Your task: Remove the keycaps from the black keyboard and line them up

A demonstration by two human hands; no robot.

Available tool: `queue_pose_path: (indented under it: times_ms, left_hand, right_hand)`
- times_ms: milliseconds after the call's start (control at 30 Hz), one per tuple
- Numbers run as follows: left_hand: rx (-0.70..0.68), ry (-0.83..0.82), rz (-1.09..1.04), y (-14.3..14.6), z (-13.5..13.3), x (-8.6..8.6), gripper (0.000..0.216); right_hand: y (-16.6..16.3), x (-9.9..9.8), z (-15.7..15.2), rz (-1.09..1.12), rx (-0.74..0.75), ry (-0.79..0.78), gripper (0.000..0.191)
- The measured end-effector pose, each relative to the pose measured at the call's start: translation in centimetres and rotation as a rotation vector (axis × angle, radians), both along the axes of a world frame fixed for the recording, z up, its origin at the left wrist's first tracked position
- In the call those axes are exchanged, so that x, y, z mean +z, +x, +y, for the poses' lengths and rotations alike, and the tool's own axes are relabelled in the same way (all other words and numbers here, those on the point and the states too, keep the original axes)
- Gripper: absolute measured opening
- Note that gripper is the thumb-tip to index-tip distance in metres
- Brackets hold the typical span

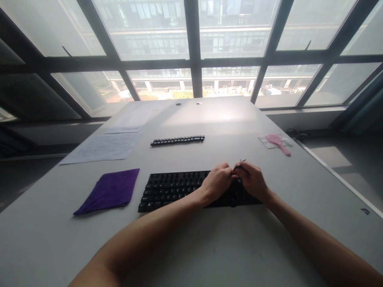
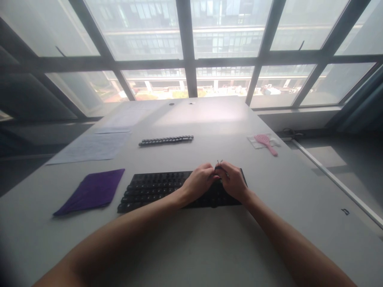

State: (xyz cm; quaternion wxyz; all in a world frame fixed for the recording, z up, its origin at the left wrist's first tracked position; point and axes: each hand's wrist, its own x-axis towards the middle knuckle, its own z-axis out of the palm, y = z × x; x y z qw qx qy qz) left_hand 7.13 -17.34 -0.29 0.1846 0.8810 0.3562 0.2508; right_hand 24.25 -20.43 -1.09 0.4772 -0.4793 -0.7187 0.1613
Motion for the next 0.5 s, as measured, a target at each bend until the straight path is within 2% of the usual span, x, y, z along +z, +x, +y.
queue_pose_path:
  times_ms: [200, 333, 500]
  left_hand:
    - [-0.007, -0.006, -0.078, 0.01, -0.34, 0.32, 0.010]
    - [-0.034, -0.025, -0.173, -0.20, -0.39, 0.27, 0.017]
    - [-0.014, -0.048, -0.232, -0.25, -0.22, 0.03, 0.010]
  right_hand:
    - [-0.04, 0.05, -0.06, 0.019, -0.077, 0.005, 0.015]
    - [-0.11, -0.03, -0.03, 0.045, -0.170, 0.029, 0.017]
    - [-0.15, -0.35, 0.08, 0.007, -0.160, 0.038, 0.013]
